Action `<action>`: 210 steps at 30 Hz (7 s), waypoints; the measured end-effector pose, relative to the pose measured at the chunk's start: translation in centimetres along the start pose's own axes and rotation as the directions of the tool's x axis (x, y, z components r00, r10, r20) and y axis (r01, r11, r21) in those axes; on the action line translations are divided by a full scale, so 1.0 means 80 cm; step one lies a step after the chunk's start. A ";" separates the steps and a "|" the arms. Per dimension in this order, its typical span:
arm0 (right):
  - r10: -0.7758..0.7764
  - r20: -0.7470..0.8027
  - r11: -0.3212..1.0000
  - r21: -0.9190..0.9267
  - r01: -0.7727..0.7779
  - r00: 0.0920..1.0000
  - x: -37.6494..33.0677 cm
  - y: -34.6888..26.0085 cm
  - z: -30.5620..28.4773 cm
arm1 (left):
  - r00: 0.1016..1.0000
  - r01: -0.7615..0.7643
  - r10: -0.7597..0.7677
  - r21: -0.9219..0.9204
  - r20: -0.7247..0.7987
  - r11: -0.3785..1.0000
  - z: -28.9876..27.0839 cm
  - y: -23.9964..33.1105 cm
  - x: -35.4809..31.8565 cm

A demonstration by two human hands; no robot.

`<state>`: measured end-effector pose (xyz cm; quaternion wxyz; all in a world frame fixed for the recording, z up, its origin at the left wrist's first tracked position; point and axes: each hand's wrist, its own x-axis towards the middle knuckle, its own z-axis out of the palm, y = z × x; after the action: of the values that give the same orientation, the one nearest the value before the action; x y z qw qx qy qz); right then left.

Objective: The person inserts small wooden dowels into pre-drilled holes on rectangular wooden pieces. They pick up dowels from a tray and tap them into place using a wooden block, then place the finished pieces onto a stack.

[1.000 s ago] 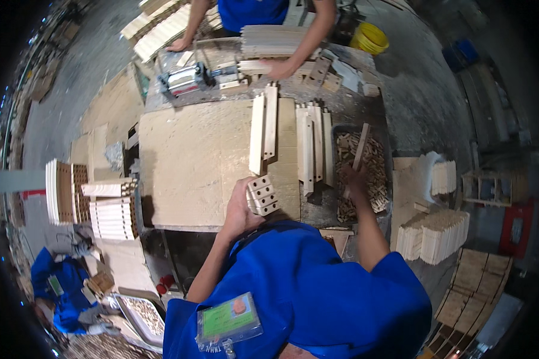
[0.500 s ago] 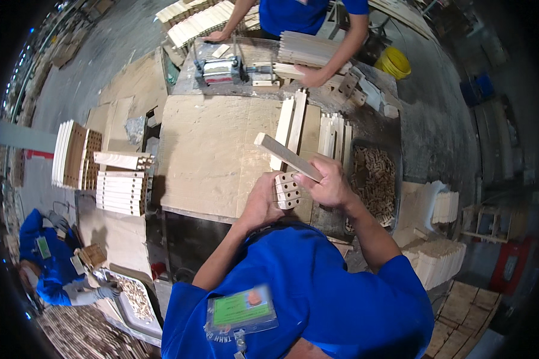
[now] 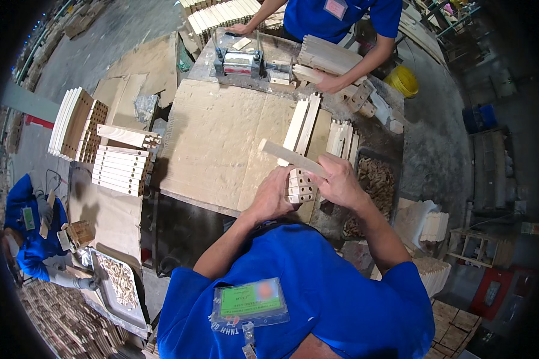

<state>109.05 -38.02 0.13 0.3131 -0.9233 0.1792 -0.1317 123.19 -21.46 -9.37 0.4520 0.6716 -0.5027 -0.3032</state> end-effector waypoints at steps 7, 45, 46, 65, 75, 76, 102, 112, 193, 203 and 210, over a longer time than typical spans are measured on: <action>0.194 -0.043 0.905 0.393 -0.162 0.980 -0.008 -0.008 -0.029 | 0.999 0.015 -0.015 0.001 -0.030 1.000 -0.010 0.003 -0.004; -0.182 0.072 0.967 -0.170 0.192 0.981 0.020 -0.040 -0.004 | 0.993 -0.042 0.046 0.038 -0.112 0.998 0.000 0.005 -0.015; -0.187 0.064 0.970 -0.143 0.195 0.980 0.023 -0.041 -0.002 | 0.993 -0.036 0.039 0.027 -0.116 0.999 -0.001 0.007 -0.015; -0.056 -0.029 0.987 -0.151 0.051 0.998 -0.068 -0.065 -0.003 | 0.987 -0.008 0.006 -0.017 -0.162 1.000 -0.004 -0.023 -0.023; 0.273 0.041 0.962 0.017 -0.274 0.961 -0.083 -0.032 0.018 | 0.982 0.134 -0.162 -0.243 -0.099 0.961 -0.014 -0.006 -0.028; 0.296 -0.026 0.951 0.106 -0.292 0.955 -0.071 -0.040 0.012 | 0.980 0.139 -0.170 -0.249 -0.108 0.958 -0.018 -0.005 -0.026; 0.221 -0.699 0.939 0.341 0.045 0.680 0.048 0.033 0.101 | 0.890 -0.029 -0.205 -0.499 -0.407 0.866 0.024 -0.053 -0.044; 0.928 -0.367 0.179 0.288 -0.941 0.064 -0.264 0.256 0.075 | 0.955 0.046 -0.175 -0.460 -0.241 0.886 0.015 -0.031 -0.025; 0.327 0.158 0.940 0.043 -0.338 0.932 -0.002 -0.057 -0.068 | 0.970 -0.086 0.091 0.033 -0.227 0.996 0.020 -0.005 0.005; -0.039 0.338 0.945 -0.294 0.144 0.940 0.027 -0.039 -0.036 | 0.993 0.029 -0.018 0.094 -0.120 0.995 0.032 -0.008 0.005; 0.031 0.481 0.893 -0.406 0.191 0.876 0.038 -0.046 -0.032 | 0.987 -0.036 0.049 0.084 -0.156 0.996 0.039 -0.008 -0.001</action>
<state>111.77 -37.91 4.75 0.1237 -0.9803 0.0825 0.1297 120.72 -22.30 -11.23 0.4691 0.7004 -0.4915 -0.2187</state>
